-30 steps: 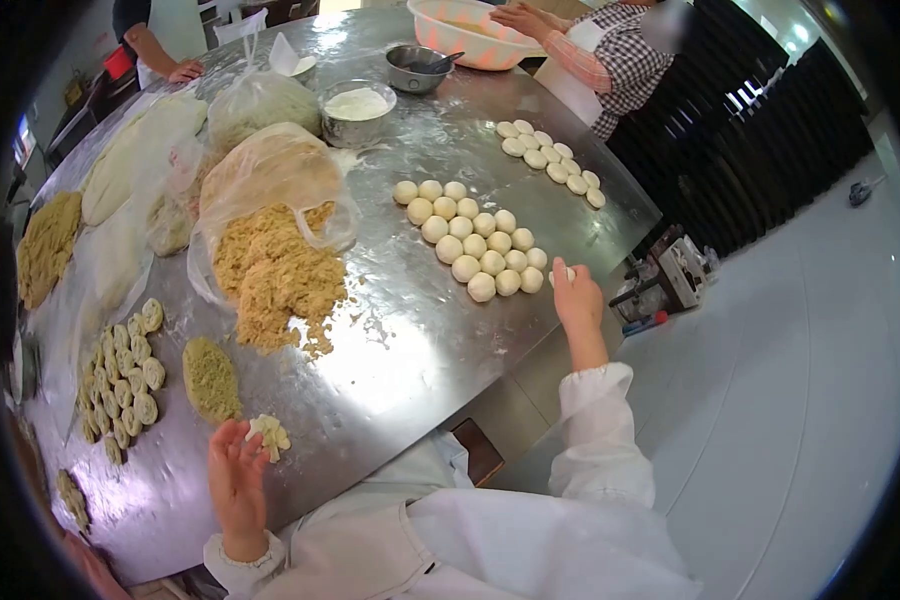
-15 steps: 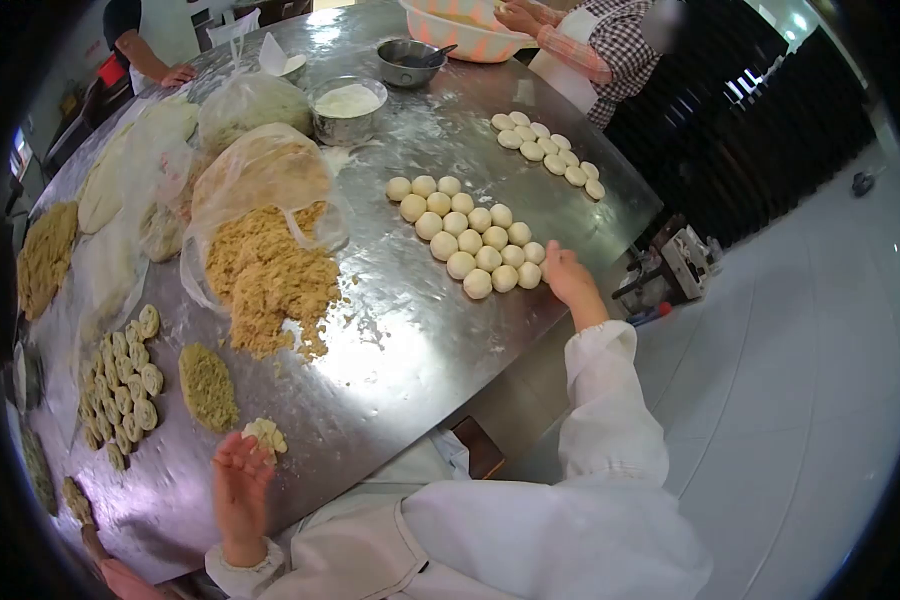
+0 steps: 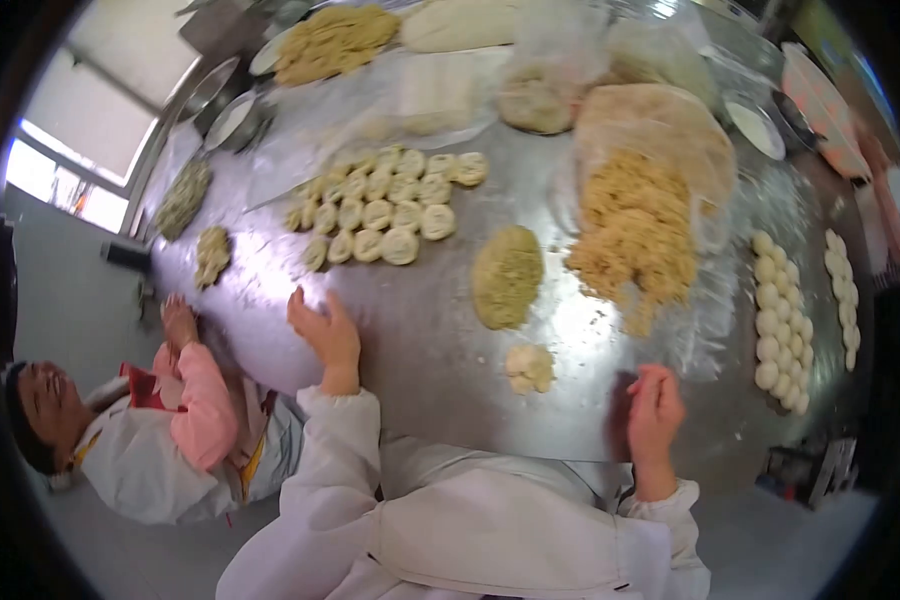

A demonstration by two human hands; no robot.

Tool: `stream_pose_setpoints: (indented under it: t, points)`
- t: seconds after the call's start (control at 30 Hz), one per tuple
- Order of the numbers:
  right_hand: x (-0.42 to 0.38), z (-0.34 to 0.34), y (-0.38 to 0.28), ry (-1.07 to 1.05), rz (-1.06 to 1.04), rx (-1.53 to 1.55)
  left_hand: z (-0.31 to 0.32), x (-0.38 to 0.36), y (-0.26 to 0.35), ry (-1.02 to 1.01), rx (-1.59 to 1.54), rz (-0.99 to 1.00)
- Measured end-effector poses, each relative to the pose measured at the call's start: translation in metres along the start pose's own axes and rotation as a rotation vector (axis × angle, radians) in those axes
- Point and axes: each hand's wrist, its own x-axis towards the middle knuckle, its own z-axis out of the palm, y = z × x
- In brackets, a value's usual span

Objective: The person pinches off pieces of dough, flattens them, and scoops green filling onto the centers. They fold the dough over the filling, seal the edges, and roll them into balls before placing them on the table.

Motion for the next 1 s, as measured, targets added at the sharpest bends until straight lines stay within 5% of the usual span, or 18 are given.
stream_pose_setpoints:
  t: [0.17, 0.33, 0.57, 0.77, 0.87, 1.0]
  points:
    - [-0.020, 0.057, -0.015, -0.212, -0.348, -0.307, 0.020, 0.038, 0.004, 0.031, 0.195, -0.094]
    - [-0.013, 0.068, -0.024, -0.110, -0.312, -0.281, 0.038, 0.092, -0.002, -0.189, 0.199, -0.206]
    - [-0.010, 0.069, -0.019, -0.064, -0.376, -0.309, 0.031, 0.074, -0.002, -0.090, -0.295, -0.045]
    - [0.022, 0.087, -0.058, -0.238, -0.347, -0.292, 0.013, 0.039, -0.001, -0.105, -0.760, -0.239]
    - [0.042, 0.107, -0.076, -0.331, -0.476, -0.320, -0.015, 0.004, 0.006, -0.444, -1.378, -0.743]
    - [0.048, 0.128, -0.075, -0.418, -0.688, -0.461, -0.039, -0.039, 0.019, -0.824, -1.691, -1.025]
